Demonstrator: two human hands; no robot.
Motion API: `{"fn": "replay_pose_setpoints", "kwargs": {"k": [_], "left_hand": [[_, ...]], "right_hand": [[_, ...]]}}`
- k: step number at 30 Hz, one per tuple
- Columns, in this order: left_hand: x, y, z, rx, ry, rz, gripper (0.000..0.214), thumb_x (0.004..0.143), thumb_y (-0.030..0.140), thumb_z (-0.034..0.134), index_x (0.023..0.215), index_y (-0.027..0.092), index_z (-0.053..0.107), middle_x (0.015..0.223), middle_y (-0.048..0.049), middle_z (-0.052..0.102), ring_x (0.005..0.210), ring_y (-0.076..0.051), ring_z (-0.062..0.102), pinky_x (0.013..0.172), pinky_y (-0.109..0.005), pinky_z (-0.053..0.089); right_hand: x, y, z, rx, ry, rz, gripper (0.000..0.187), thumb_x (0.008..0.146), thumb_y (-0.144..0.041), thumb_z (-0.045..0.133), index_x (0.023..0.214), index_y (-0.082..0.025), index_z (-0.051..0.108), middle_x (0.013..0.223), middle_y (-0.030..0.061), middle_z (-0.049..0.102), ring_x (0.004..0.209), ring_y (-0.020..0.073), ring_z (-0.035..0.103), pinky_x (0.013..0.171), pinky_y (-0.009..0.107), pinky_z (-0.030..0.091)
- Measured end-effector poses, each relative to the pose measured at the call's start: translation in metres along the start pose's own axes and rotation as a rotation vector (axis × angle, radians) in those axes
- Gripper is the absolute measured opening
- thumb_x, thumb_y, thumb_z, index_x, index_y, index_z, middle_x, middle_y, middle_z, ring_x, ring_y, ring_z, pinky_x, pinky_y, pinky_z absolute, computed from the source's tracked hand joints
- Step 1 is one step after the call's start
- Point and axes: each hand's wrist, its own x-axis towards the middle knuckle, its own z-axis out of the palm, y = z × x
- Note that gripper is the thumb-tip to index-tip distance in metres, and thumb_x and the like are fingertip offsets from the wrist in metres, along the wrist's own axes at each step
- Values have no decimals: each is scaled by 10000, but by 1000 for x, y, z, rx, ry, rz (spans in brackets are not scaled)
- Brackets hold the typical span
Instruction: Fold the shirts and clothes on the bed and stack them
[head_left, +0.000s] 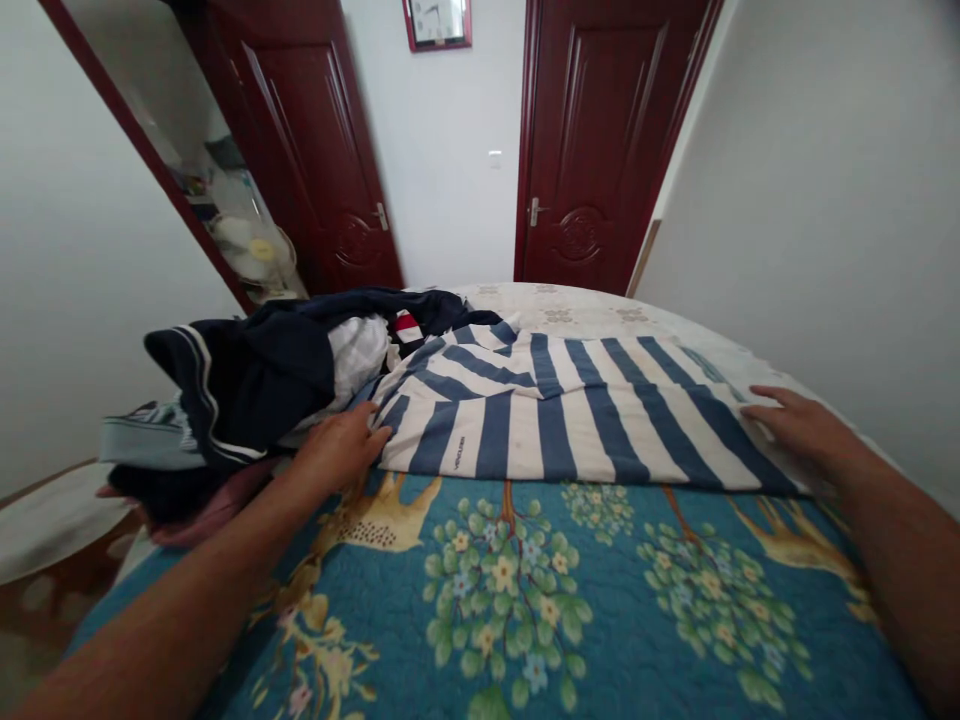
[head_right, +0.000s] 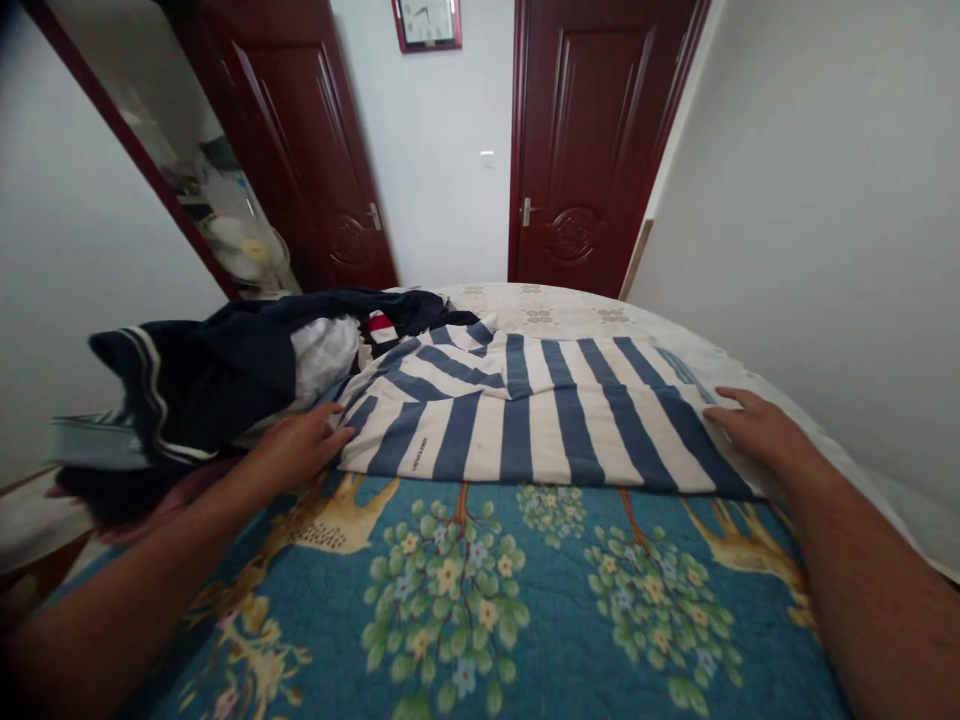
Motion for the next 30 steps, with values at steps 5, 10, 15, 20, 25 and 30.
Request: {"fn": "replay_pose_setpoints", "kwargs": {"k": [5, 10, 15, 20, 25, 30], "left_hand": [[-11, -7, 5, -4, 3, -21, 579, 1007, 517, 442, 1449, 171, 585, 1198, -162, 782, 1182, -369, 713, 988, -442, 513], [-11, -2, 3, 29, -1, -53, 555, 998, 500, 460, 1430, 179, 596, 1241, -203, 765, 1187, -400, 716, 955, -473, 529], [-16, -3, 2, 47, -13, -82, 499, 997, 507, 442, 1252, 157, 689, 1235, -240, 758, 1178, -433, 714, 916, -492, 536], [-17, -12, 3, 20, -61, -131, 438, 979, 510, 461, 1051, 176, 735, 1223, -245, 759, 1163, -442, 711, 883, -475, 523], [-15, -20, 7, -142, 50, -102, 327, 971, 437, 470, 952, 209, 703, 1013, -155, 783, 995, -342, 732, 779, -377, 486], [-13, -31, 15, -502, 72, -97, 211, 827, 408, 628, 882, 216, 697, 721, -45, 692, 731, -250, 657, 643, -309, 427]], "right_hand": [[-46, -19, -8, -84, 68, -38, 546, 1049, -403, 463, 1531, -174, 579, 1195, 162, 743, 1034, 279, 679, 903, 360, 449], [-65, -21, 2, -168, 143, -67, 544, 1094, -442, 357, 1521, -198, 589, 1291, 173, 730, 1129, 297, 684, 943, 366, 439], [-63, -7, 3, -217, 54, 13, 601, 1069, -518, 373, 1537, -201, 576, 1400, 216, 688, 1209, 360, 675, 953, 420, 453], [-67, 1, 4, -220, 61, -4, 567, 1066, -427, 342, 1518, -193, 594, 1450, 225, 655, 1216, 358, 676, 982, 427, 451], [-71, 1, 8, -100, 154, 3, 594, 1081, -482, 291, 1511, -214, 599, 1364, 187, 706, 1211, 334, 670, 994, 401, 451], [-70, -2, 3, -75, 146, 35, 595, 1052, -472, 319, 1474, -197, 637, 1332, 179, 714, 1205, 331, 664, 992, 402, 455]]}}
